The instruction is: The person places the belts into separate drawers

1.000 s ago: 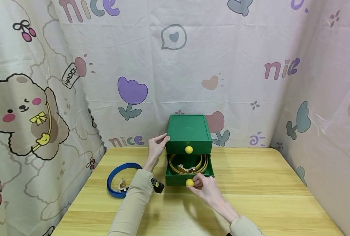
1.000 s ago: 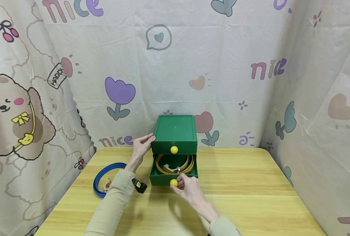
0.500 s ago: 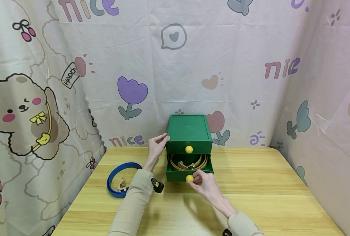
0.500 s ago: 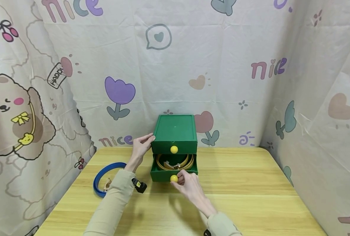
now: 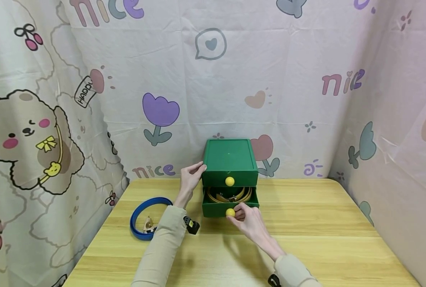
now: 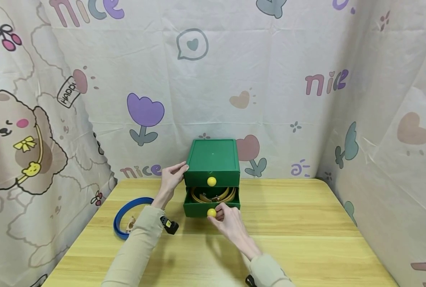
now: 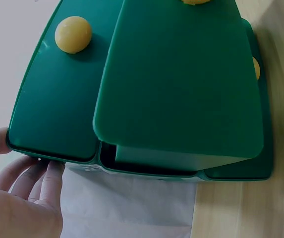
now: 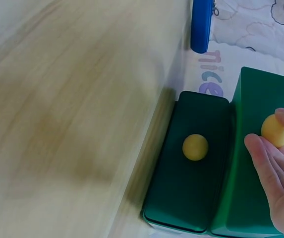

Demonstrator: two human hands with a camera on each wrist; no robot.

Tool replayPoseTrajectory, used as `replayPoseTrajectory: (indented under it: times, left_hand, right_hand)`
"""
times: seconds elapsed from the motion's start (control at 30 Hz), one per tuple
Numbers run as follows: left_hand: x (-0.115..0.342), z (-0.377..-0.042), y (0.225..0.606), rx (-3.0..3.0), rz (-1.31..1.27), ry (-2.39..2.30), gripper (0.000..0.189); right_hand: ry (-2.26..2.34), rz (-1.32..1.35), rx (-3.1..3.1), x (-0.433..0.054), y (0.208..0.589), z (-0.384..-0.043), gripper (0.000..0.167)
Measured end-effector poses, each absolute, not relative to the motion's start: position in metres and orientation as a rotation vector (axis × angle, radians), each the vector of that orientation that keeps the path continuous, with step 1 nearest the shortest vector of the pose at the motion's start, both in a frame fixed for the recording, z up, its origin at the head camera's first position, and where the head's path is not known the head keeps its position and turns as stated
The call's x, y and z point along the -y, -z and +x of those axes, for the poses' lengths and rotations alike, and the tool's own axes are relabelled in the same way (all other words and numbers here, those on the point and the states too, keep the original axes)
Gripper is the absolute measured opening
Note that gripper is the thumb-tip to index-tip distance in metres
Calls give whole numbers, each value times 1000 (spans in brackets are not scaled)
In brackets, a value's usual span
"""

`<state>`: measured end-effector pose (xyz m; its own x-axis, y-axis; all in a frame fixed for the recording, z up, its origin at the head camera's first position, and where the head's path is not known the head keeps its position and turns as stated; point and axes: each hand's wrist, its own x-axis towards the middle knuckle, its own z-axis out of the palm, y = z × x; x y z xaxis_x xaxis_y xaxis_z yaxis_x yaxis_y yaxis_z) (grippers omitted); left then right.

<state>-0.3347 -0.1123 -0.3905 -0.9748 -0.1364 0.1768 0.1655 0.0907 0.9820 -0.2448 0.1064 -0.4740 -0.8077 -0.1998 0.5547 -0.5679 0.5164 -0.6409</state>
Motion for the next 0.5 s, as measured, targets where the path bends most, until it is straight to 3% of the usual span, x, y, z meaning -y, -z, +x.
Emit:
replayPoseTrajectory:
  times: [0.5]
  left_hand:
    - [111, -333, 390, 2129, -31, 1979, 38]
  right_hand:
    - [-1211, 556, 2360, -101, 476, -253, 20]
